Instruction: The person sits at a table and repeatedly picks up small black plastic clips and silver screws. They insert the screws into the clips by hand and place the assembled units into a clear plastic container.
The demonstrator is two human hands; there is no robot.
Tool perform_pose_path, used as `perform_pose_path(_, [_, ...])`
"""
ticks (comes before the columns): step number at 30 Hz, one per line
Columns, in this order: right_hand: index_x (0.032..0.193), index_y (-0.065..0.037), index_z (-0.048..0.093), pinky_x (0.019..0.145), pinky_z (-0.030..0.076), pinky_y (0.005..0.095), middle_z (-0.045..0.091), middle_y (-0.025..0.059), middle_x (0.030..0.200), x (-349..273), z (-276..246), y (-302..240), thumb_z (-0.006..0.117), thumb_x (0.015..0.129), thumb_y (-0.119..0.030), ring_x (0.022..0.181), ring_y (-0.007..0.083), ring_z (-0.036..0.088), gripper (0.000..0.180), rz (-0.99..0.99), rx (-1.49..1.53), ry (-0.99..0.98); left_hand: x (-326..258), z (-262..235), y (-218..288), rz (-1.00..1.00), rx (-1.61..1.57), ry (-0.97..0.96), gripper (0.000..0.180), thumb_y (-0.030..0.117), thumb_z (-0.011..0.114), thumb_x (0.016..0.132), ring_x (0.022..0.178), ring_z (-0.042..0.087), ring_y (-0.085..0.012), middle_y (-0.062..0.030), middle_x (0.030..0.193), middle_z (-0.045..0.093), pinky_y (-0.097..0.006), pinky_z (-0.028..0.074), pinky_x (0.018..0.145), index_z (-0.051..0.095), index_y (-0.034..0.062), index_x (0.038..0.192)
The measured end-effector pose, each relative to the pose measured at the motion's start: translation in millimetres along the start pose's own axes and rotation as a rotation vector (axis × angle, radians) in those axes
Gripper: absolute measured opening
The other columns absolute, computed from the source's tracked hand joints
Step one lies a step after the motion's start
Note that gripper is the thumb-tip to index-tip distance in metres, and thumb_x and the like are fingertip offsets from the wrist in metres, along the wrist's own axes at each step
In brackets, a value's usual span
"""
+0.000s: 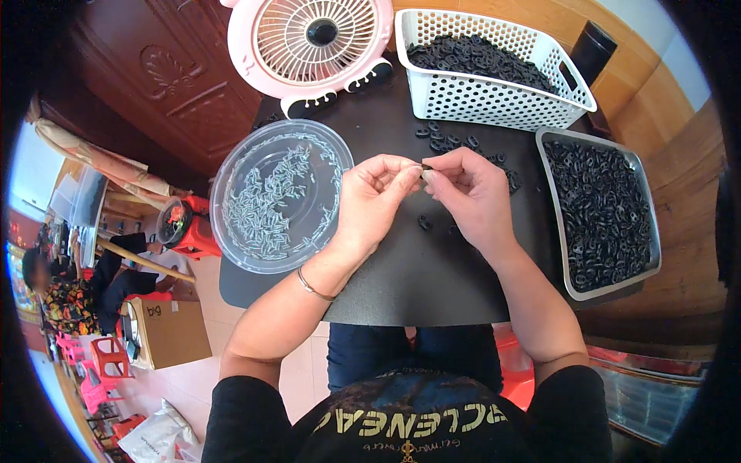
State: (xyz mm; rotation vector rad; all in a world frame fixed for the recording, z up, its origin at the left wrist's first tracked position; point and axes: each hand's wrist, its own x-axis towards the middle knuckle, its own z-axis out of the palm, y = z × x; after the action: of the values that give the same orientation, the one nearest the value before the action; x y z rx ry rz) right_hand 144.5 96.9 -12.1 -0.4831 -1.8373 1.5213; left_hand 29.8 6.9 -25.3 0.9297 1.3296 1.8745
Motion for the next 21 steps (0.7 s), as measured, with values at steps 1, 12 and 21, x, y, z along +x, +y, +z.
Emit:
perform_pose_path(1, [0.088,0.001,0.061,0.064,0.049,0.0213,0.063,0.0051,0.079,0,-1,-2,0.061,0.077,0.001,0.069,0.0088,0.06,0.01,0.037,0.008,-0.012,-1,-1,-1,0.022,0.049,0.008,0.01,0.007,0.059,0.084,0.07,0.055,-0.0075,-0.0047,0.08,0.062,-0.02,0.046,0.066,0.061,-0.0024,0.087])
perform_pose_path(12, [0.092,0.001,0.059,0.068,0.049,0.0213,0.062,0.0056,0.083,4,-7,7,0.058,0.081,-0.001,0.075,0.0089,0.06,0.011,0.074,0.178,-0.036,5,-9,5,-0.067,-0.006,-0.01,0.023,0.02,0.052,0.09,0.067,0.054,-0.0088,-0.0055,0.08,0.06,-0.02,0.045,0.062,0.059,-0.0019,0.089])
perform_pose_path(21, [0.083,-0.002,0.063,0.069,0.05,0.0239,0.061,0.0055,0.083,2,-1,13,0.062,0.074,0.004,0.079,0.0131,0.061,0.011,-0.25,-0.051,0.048,5,-13,6,-0.174,-0.019,-0.096,0.019,0.019,0.056,0.088,0.059,0.054,-0.0071,-0.004,0.069,0.059,-0.019,0.045,0.057,0.059,0.0024,0.081])
